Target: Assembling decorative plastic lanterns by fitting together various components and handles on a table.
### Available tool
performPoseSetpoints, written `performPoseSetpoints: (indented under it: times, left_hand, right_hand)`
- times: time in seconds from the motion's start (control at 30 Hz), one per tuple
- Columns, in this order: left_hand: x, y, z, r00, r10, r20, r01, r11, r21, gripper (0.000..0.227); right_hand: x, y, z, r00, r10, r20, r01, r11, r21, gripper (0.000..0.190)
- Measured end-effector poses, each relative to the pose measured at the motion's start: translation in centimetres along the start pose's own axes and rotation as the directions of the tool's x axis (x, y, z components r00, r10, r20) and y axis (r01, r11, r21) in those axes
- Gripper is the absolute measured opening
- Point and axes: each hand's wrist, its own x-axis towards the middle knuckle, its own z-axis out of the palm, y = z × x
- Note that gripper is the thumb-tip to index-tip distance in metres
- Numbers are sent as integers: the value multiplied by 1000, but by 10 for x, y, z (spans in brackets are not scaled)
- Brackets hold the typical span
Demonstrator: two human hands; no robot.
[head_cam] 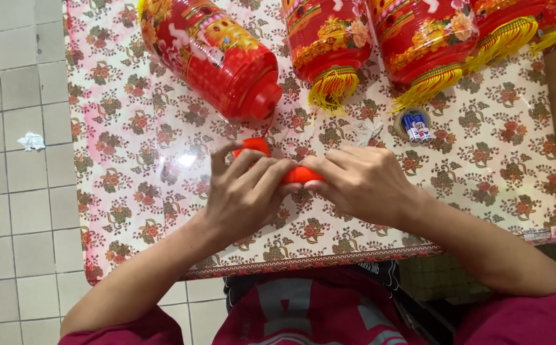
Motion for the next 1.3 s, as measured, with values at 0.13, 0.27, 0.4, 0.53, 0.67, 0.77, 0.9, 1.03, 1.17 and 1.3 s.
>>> performPoseSetpoints:
  times: [0.13,0.27,0.4,0.53,0.67,0.77,0.9,1.03,1.17,1.3]
  left_hand:
    - [2,-6,3,1000,-29,6,28,999,45,37]
    - [-2,-3,5,999,-39,24,37,997,62,34]
    - [-1,-10,1,996,-75,39,71,993,93,38]
    - [4,-2,-5,988,-77,137,72,997,36,24]
    - [2,9,2,994,-3,105,-4,998,59,22]
    - [1,12,5,996,25,90,-29,998,47,24]
    - [1,18,2,998,-16,67,21,997,-75,56]
    - [-2,24,5,999,36,-7,-37,963,-269,51]
    - [-7,18,8,998,52,-18,-55,934,-353,35]
    - [-21,8,9,983,-169,75,183,847,-499,47]
  right_hand:
    - [2,4,1,994,-79,-76,66,985,-158,27]
    - [-4,7,1,998,-52,-24,49,992,-112,24]
    - [-7,13,-6,991,-127,-52,110,964,-243,12]
    - [-16,21,7,987,-39,-157,15,988,-151,17]
    - [-6,14,4,972,-30,-234,12,997,-79,22]
    - [-13,11,14,955,-30,-296,22,999,-32,23]
    - [-36,13,34,925,-62,-375,111,988,110,25]
    - [-23,-12,30,892,-92,-442,256,910,327,20]
    - [-16,-4,11,924,-95,-370,250,883,399,21]
    - [-4,33,-20,994,-21,-108,66,899,432,24]
